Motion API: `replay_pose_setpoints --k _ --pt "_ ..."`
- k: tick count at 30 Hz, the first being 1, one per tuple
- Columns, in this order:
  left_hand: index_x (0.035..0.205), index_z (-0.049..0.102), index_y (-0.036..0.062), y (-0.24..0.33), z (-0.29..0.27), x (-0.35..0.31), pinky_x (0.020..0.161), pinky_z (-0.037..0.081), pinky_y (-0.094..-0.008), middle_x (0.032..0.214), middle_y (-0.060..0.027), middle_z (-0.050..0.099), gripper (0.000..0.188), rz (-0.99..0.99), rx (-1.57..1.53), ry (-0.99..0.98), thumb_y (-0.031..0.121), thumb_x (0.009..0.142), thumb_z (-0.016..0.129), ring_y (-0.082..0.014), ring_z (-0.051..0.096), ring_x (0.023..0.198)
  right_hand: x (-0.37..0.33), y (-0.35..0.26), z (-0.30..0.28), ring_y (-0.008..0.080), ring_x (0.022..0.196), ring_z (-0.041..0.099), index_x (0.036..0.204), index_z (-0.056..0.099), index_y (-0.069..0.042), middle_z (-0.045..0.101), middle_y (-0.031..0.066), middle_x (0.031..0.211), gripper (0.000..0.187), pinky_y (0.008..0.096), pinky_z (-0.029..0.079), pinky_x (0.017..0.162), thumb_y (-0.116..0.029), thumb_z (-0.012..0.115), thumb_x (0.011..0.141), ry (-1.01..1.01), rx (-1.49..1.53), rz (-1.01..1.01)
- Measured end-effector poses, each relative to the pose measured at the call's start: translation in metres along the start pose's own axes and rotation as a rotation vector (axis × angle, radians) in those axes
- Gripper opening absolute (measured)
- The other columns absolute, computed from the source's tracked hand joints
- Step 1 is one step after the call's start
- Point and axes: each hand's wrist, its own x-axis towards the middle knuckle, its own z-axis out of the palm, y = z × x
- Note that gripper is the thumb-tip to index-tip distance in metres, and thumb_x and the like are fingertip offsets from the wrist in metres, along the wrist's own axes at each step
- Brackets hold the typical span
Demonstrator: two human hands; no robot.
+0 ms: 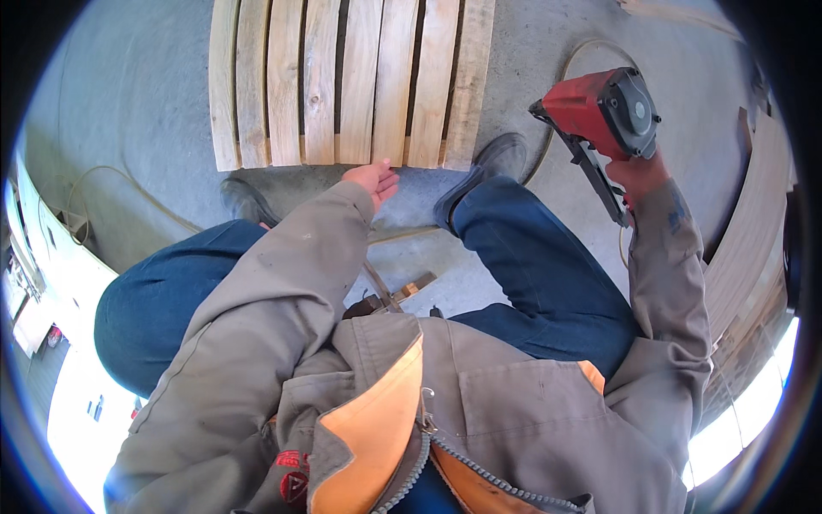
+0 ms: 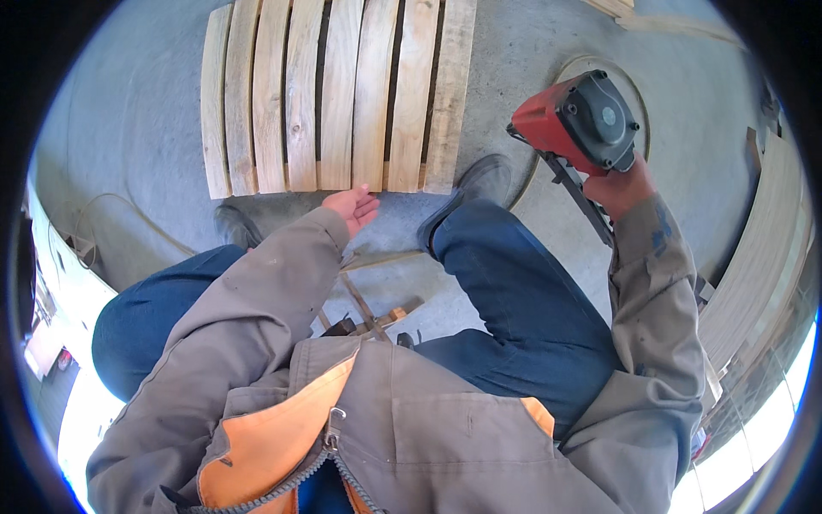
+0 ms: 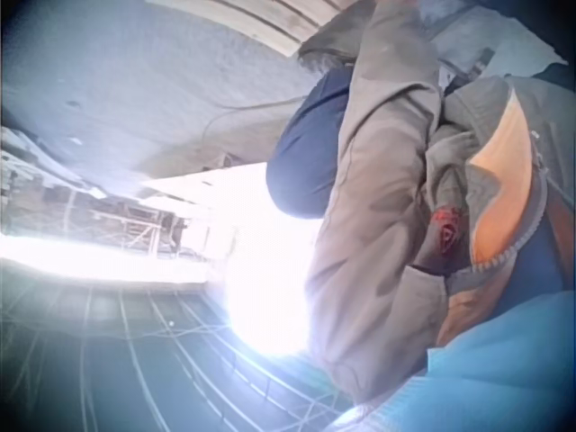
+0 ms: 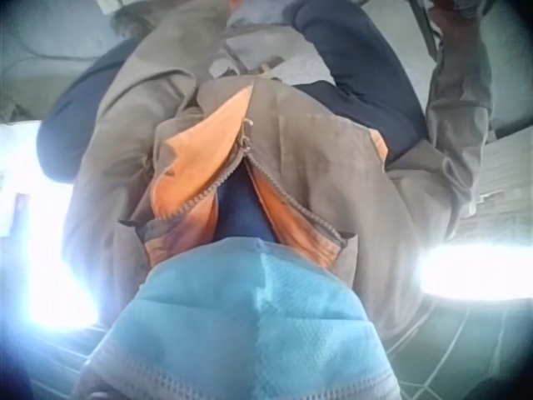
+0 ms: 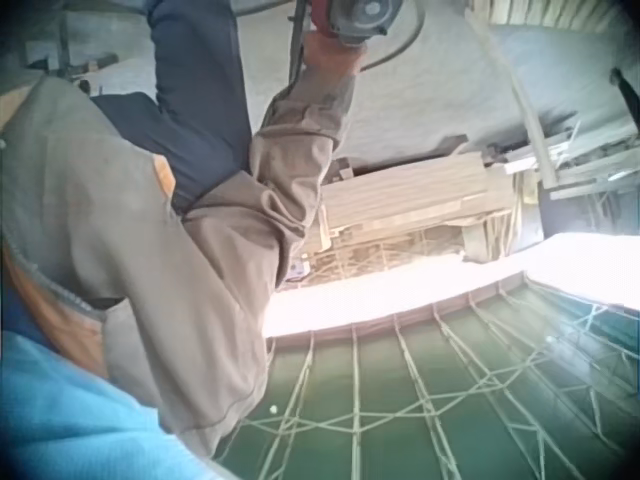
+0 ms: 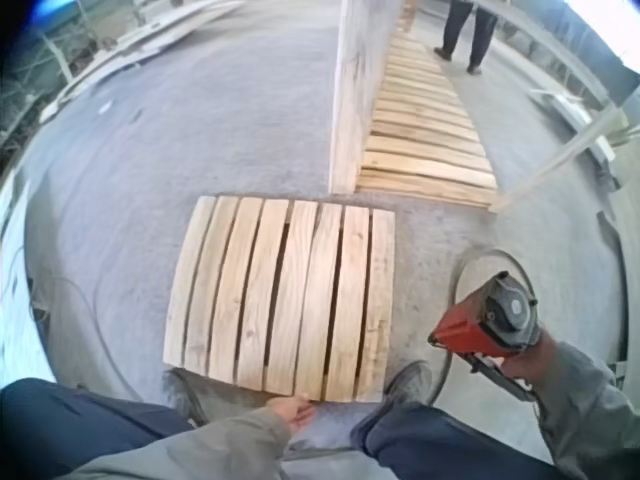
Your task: The person assembles a wooden pallet by arranging planks and securing them with a nail gun. They adjust the planks and use the nail gun to fasten them together.
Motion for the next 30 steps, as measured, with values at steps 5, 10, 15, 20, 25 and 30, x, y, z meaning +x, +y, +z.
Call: replay_pose_setpoints --k 5,10,15,20,25,30 --pt "0.128 0.050 -0.0032 -0.002 0.002 0.010 0.098 0.051 -0.0431 0.123 -0.0171 0.059 0.039 0.017 -0.088 0.036 0.015 0.096 0.063 -0.0288 0.060 0.114 -0.013 -0.019 0.006 0.0198 0.085 0.069 0.098 0.069 -0.003 0.071 0.0081 0.084 0.030 0.0319 0.052 0.076 0.000 0.062 0.069 -0.072 -0.212 -0.123" --pt "0.125 0.052 -0.0035 -0.004 0.002 0.010 0.095 0.052 -0.0417 0.119 -0.0162 0.061 0.036 0.030 -0.096 0.036 0.015 0.096 0.063 -0.0277 0.061 0.111 -0.019 -0.016 0.011 0.0239 0.082 0.069 0.094 0.068 -0.003 0.071 0.0085 0.082 0.026 0.0335 0.052 0.074 -0.002 0.066 0.068 -0.056 -0.160 -0.201" --pt "0.120 0.055 -0.0033 -0.005 0.004 0.008 0.091 0.055 -0.0397 0.116 -0.0158 0.063 0.031 0.049 -0.068 0.043 0.015 0.097 0.062 -0.0265 0.063 0.108 -0.023 -0.003 0.014 0.0252 0.083 0.069 0.097 0.067 -0.002 0.070 0.0112 0.084 0.030 0.0341 0.052 0.076 -0.002 0.067 0.066 -0.065 -0.161 -0.179" --pt "0.119 0.055 -0.0034 -0.005 0.005 0.007 0.089 0.055 -0.0389 0.114 -0.0157 0.063 0.029 0.046 -0.071 0.061 0.014 0.097 0.061 -0.0257 0.064 0.106 -0.026 -0.006 0.021 0.0266 0.086 0.068 0.099 0.065 0.000 0.069 0.0142 0.088 0.034 0.0351 0.052 0.077 -0.001 0.067 0.064 -0.133 -0.134 -0.066" --pt "0.119 0.055 -0.0031 -0.004 0.006 0.005 0.089 0.055 -0.0388 0.114 -0.0158 0.063 0.028 0.045 -0.074 0.055 0.014 0.097 0.060 -0.0259 0.064 0.106 -0.031 -0.038 0.023 0.0294 0.080 0.068 0.091 0.065 0.001 0.068 0.0167 0.078 0.026 0.0366 0.051 0.072 -0.001 0.062 0.065 -0.137 -0.171 -0.107" --pt "0.118 0.055 -0.0023 -0.004 0.004 0.006 0.089 0.055 -0.0393 0.113 -0.0152 0.063 0.026 0.051 -0.085 0.052 0.013 0.098 0.059 -0.0258 0.064 0.105 -0.027 -0.063 0.020 0.0329 0.074 0.068 0.084 0.065 0.003 0.066 0.0196 0.073 0.020 0.0381 0.051 0.067 0.001 0.058 0.066 -0.263 -0.202 -0.046"
